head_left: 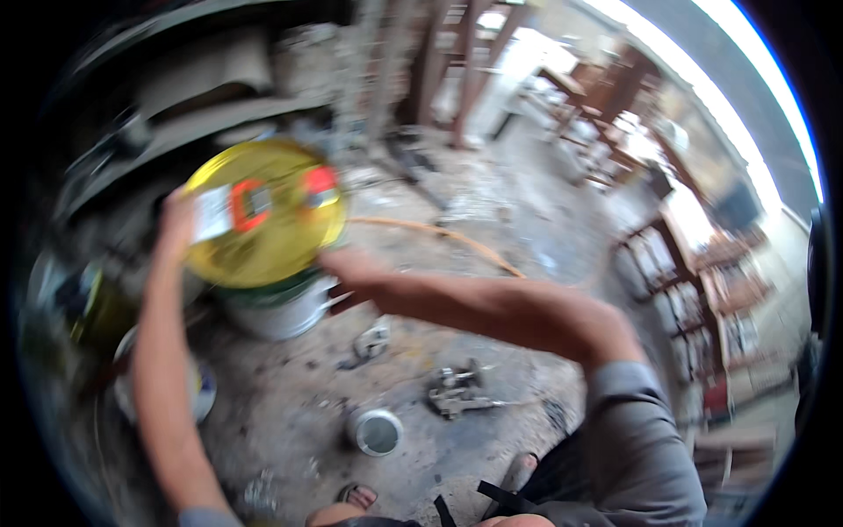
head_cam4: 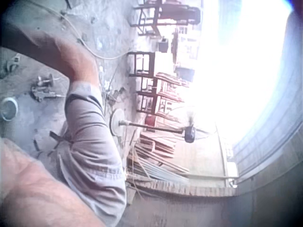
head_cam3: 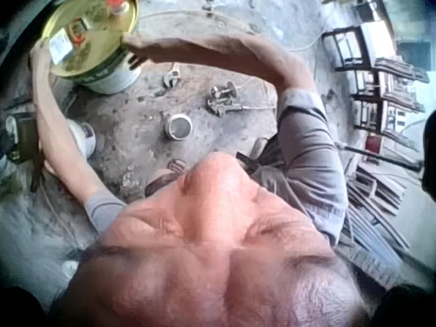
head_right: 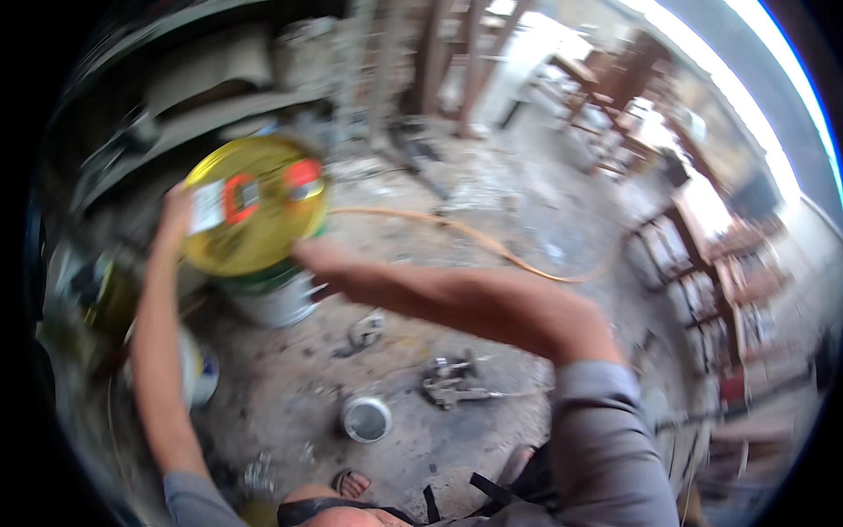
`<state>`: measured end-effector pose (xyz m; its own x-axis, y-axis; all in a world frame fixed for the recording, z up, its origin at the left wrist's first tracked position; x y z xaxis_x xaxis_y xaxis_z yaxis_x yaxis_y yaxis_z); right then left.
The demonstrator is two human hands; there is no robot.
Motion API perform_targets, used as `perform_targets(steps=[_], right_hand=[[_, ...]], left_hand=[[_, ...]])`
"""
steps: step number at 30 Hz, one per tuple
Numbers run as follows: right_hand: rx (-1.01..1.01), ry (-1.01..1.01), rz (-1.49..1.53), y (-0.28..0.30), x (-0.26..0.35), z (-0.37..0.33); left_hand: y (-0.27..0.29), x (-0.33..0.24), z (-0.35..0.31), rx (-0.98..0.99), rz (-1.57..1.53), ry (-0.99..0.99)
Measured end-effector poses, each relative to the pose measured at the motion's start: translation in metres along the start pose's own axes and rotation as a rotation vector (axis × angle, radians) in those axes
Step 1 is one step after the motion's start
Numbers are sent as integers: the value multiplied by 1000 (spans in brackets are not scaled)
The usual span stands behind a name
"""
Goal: The person uses a spray gun to apply finish to wooden chairs and a round table in a workshop. They refill the spray gun's container from a large paint can and test the spray on the floor before continuing.
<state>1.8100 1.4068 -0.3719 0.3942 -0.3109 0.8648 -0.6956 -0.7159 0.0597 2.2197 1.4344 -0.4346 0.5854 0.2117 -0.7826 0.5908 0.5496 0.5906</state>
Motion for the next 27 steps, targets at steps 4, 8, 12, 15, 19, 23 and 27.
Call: perform_targets(steps=[4,8,12,15,19,23,27], right_hand=[[-207,343,-279,56,40,8],[-221,1138,-848,46,103,37],[-82,1056,-922,51,87,81],[-192,1205,-763,45,68,89],[-332,1000,-706,18,70,66],[-531,897,-862,-4,62,69],[-468,980,-1073,-20,72,65]], left_hand=[[-25,-47,-52,-291,228,79],[-6,-74,-84,-409,30,217],[-63,-127,-169,-563,-199,373],[-56,-162,-177,-647,-457,394],[-36,-118,-140,-628,-621,255],[-2,-105,-94,-377,-629,312],[24,-73,-68,-246,-529,301]])
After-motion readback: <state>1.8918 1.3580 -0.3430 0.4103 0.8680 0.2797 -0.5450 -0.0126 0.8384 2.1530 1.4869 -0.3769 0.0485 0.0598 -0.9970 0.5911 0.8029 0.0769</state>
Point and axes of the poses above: each hand's wrist, its own z-axis towards the middle knuckle, its own y-axis out of the back of the hand, x = y × z, the point moved 2 cm from there along z, towards the middle knuckle, and after that the axes turned 12 degrees about z, right-handed, at the moved point
